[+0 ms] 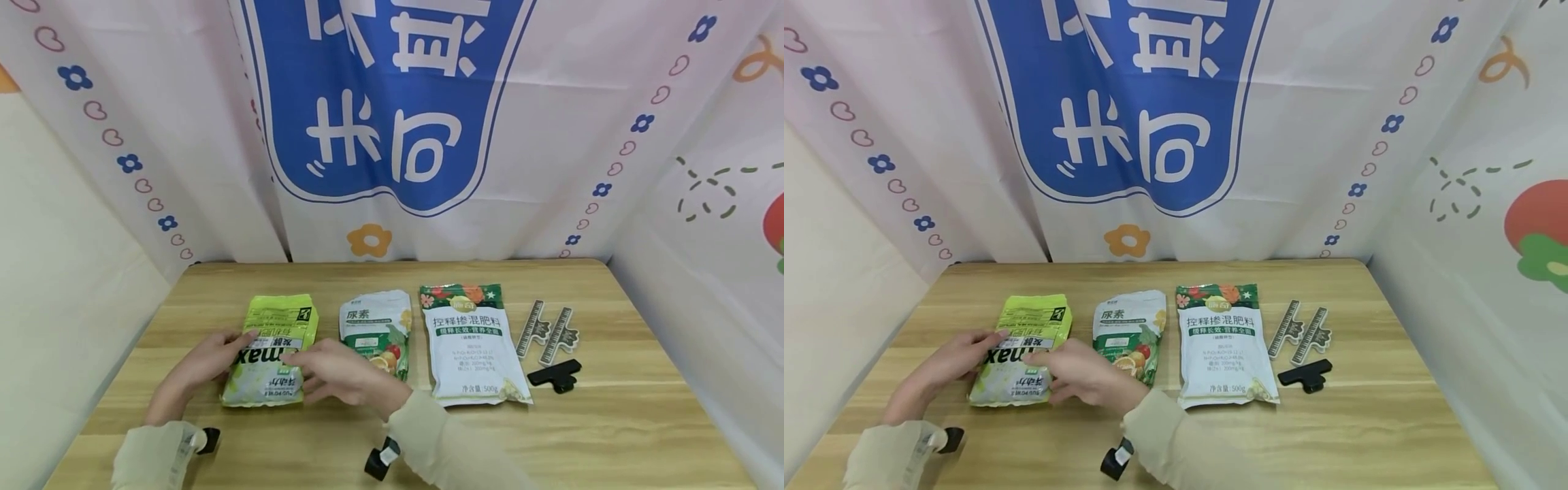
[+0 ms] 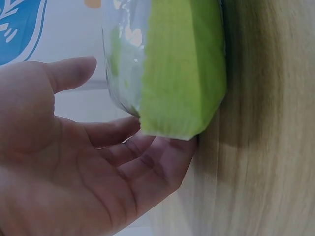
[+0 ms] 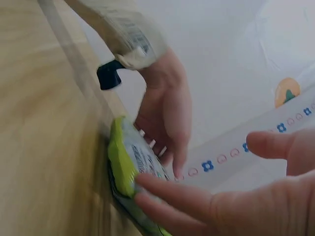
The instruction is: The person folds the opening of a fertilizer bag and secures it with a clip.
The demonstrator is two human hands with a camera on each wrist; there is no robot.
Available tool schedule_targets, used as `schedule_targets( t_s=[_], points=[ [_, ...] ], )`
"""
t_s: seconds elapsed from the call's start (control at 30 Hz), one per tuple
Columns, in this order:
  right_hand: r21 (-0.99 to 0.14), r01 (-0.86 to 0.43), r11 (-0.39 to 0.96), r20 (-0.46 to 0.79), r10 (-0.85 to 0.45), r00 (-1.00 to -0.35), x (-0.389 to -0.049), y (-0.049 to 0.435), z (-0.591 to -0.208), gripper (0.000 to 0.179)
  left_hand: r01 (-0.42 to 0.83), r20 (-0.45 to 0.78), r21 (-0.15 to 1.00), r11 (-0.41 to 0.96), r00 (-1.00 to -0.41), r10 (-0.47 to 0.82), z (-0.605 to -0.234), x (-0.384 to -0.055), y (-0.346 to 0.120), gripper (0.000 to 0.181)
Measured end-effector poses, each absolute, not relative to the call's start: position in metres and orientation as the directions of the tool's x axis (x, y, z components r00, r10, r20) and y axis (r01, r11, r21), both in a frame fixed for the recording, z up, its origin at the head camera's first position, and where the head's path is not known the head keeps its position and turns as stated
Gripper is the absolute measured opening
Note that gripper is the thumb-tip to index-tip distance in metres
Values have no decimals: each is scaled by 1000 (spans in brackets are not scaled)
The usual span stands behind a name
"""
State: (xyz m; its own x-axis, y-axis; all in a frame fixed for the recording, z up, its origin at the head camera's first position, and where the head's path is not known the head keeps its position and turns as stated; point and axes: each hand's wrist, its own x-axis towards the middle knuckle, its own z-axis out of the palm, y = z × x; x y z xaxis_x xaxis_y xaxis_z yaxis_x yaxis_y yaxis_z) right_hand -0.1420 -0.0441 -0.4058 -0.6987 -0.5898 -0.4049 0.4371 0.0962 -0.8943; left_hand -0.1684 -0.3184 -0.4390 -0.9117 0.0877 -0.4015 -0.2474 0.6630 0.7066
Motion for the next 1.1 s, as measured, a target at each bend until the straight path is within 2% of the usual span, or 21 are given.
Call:
schedule_targets(
  t_s=[0.13, 0.3, 0.53, 0.83, 1.1],
  points=[
    [-892, 434, 126, -432, -520, -737, -138, -54, -406, 45, -258, -409, 698, 668, -909, 76, -439, -167, -317, 78],
    [-909, 403, 111, -402, -495, -770, -137, -59, -409, 36, -253, -409, 695, 673, -909, 81, -439, -168, -316, 81],
    [-910, 413, 46, -387, -457, -801, -137, -67, -422, 28, -259, -409, 698, 667, -909, 75, -441, -169, -315, 77],
    [-886, 459, 67, -454, -319, -832, -148, -86, -437, 20, -299, -434, 703, 646, -899, 55, -440, -167, -317, 80],
    [-905, 410, 112, -424, -321, -847, -159, -87, -451, 16, -284, -426, 694, 662, -903, 59, -443, -168, -318, 80]
  ],
)
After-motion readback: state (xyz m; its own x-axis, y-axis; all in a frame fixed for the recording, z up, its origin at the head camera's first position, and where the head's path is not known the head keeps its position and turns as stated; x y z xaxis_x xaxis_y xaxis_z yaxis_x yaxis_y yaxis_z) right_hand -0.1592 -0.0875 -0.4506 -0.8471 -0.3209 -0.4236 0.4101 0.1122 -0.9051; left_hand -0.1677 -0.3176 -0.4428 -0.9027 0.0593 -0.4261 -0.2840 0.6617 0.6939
